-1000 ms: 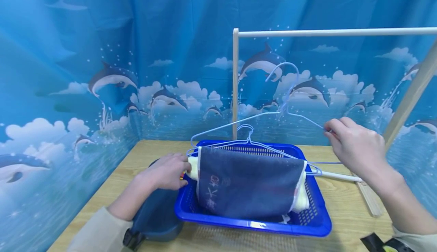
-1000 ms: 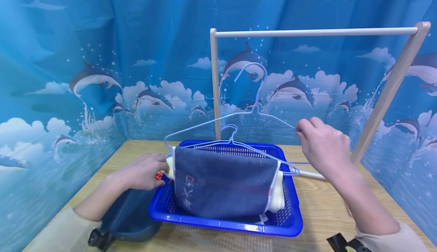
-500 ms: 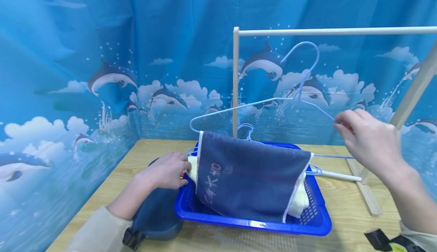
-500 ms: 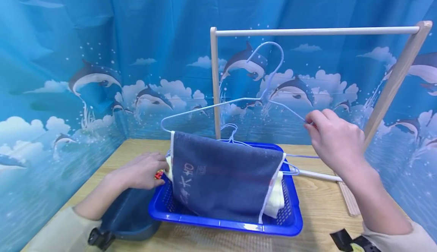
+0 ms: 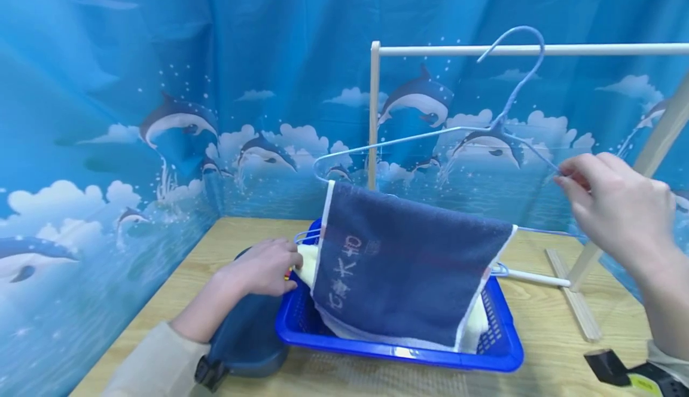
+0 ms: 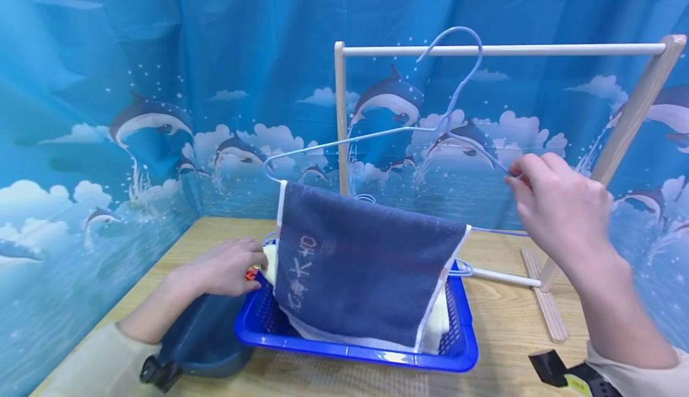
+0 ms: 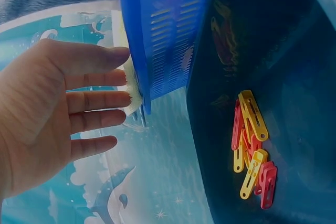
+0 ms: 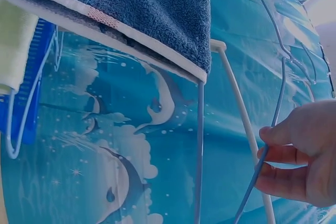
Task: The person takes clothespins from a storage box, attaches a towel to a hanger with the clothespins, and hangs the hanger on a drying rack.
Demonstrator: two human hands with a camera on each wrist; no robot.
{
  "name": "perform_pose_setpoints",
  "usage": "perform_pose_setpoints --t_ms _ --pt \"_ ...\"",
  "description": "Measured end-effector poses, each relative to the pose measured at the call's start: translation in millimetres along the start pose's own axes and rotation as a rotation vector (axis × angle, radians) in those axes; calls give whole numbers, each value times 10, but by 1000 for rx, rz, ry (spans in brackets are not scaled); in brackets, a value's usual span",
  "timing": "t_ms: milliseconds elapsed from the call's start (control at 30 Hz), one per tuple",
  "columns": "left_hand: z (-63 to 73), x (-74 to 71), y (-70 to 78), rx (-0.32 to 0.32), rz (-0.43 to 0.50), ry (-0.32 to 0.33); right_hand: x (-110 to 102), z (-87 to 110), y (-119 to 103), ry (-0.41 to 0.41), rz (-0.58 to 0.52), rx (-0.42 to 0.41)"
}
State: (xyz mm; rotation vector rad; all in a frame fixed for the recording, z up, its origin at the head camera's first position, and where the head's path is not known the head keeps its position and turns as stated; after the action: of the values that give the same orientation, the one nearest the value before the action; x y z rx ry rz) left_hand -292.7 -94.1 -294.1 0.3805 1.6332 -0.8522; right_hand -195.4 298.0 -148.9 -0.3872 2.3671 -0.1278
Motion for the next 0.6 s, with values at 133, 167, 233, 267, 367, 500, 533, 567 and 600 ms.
perform_pose_setpoints --t_ms 133,167,233,267,367,500,533,567,600 --pt "-18 -6 1 10 -3 1 -78 -13 26 43 -10 -8" --pt "-21 -6 1 10 0 0 -92 -12 36 50 -15 -8" --pt "-26 -7 -1 9 5 -3 -109 -8 58 55 -24 -4" --pt "-31 -7 -6 8 13 -1 -112 -5 68 53 -24 1" --pt "-42 -12 -35 1 59 22 -95 1 99 23 -26 22" --pt "-42 -25 -124 -34 100 106 -62 28 115 -2 -15 24" --pt "-39 -21 -158 -55 102 123 -52 37 117 -6 -11 24" --pt "-37 -12 -194 -78 94 138 -43 46 119 -10 -9 25" --pt "-36 4 -234 -103 89 148 -37 54 119 -12 -7 23"
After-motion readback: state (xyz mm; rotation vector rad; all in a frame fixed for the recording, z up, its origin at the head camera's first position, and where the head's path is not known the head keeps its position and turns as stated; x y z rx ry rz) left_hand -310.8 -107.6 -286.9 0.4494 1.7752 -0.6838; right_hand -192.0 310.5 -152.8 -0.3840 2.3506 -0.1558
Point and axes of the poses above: each hand's wrist, its own z-axis away from the middle knuckle, its own x-axis out of the palm, y = z × x, the point moved 6 cm from there along -z, towards the middle knuckle, and after that the axes turned 13 degrees about -z, right-handed, at the moved point
